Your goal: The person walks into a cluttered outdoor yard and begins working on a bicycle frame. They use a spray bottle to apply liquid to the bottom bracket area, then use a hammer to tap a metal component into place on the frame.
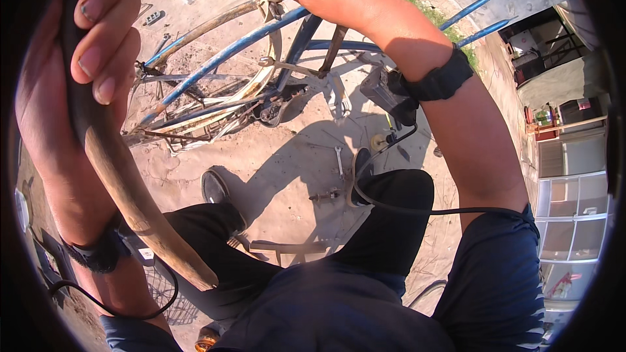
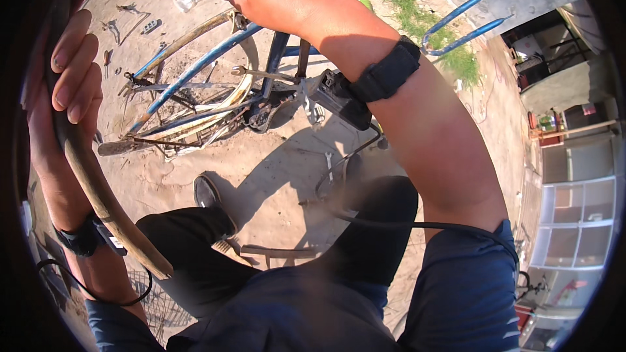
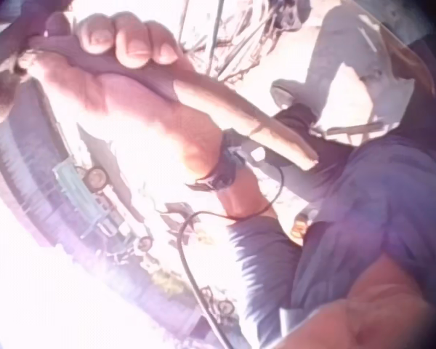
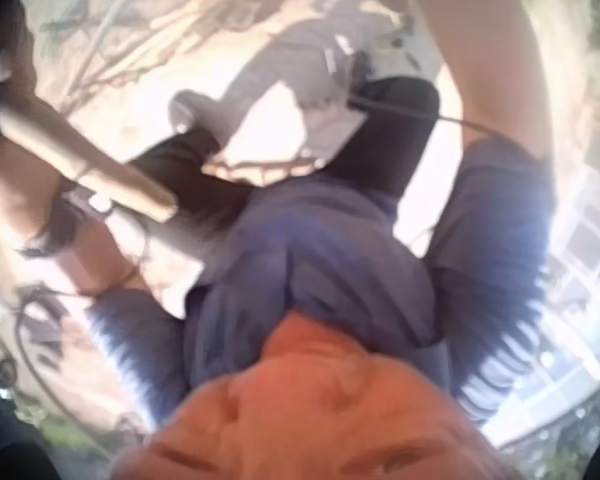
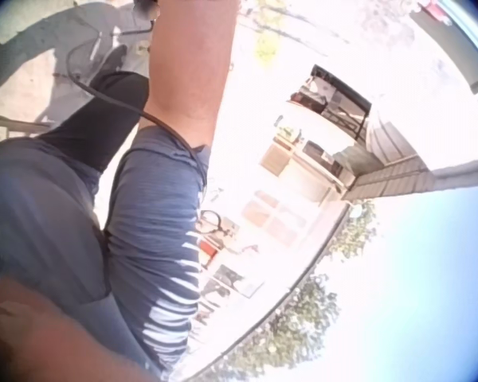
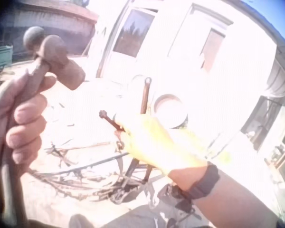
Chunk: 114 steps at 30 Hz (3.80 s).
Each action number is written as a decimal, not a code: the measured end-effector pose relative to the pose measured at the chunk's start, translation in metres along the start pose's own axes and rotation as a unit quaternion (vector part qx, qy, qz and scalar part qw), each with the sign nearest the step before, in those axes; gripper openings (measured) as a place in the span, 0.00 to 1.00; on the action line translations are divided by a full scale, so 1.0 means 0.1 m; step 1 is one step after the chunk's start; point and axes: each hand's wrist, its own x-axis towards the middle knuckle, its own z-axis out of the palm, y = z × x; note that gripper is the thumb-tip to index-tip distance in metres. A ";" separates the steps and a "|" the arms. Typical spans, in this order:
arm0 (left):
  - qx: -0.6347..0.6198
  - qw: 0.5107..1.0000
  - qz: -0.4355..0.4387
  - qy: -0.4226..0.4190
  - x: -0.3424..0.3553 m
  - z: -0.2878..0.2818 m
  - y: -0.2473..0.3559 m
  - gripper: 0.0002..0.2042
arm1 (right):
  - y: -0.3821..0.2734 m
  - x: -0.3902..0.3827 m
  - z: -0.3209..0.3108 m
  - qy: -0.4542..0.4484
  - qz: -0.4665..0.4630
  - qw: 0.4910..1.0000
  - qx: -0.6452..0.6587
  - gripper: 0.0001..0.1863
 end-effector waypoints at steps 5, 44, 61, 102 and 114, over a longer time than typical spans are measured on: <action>0.039 0.996 0.081 0.014 -0.02 0.14 -0.17 0.23 | -0.03 0.02 -0.07 -0.030 0.013 0.999 -0.023 0.13; -0.107 0.942 -0.085 0.306 -0.50 0.19 -1.18 0.23 | 0.93 -0.27 -0.40 0.244 -0.209 0.856 -0.405 0.06; 0.023 0.959 -0.090 0.269 -0.30 0.42 -0.95 0.21 | 1.18 -0.45 -0.06 0.324 0.256 0.785 0.462 0.10; 0.916 0.235 0.031 -0.324 2.41 3.16 -0.23 0.17 | 1.18 -0.45 0.21 0.398 0.260 0.720 0.506 0.08; 0.880 0.291 0.041 -0.372 2.41 3.15 -0.27 0.16 | 1.21 -0.42 0.30 0.454 0.251 0.705 0.484 0.09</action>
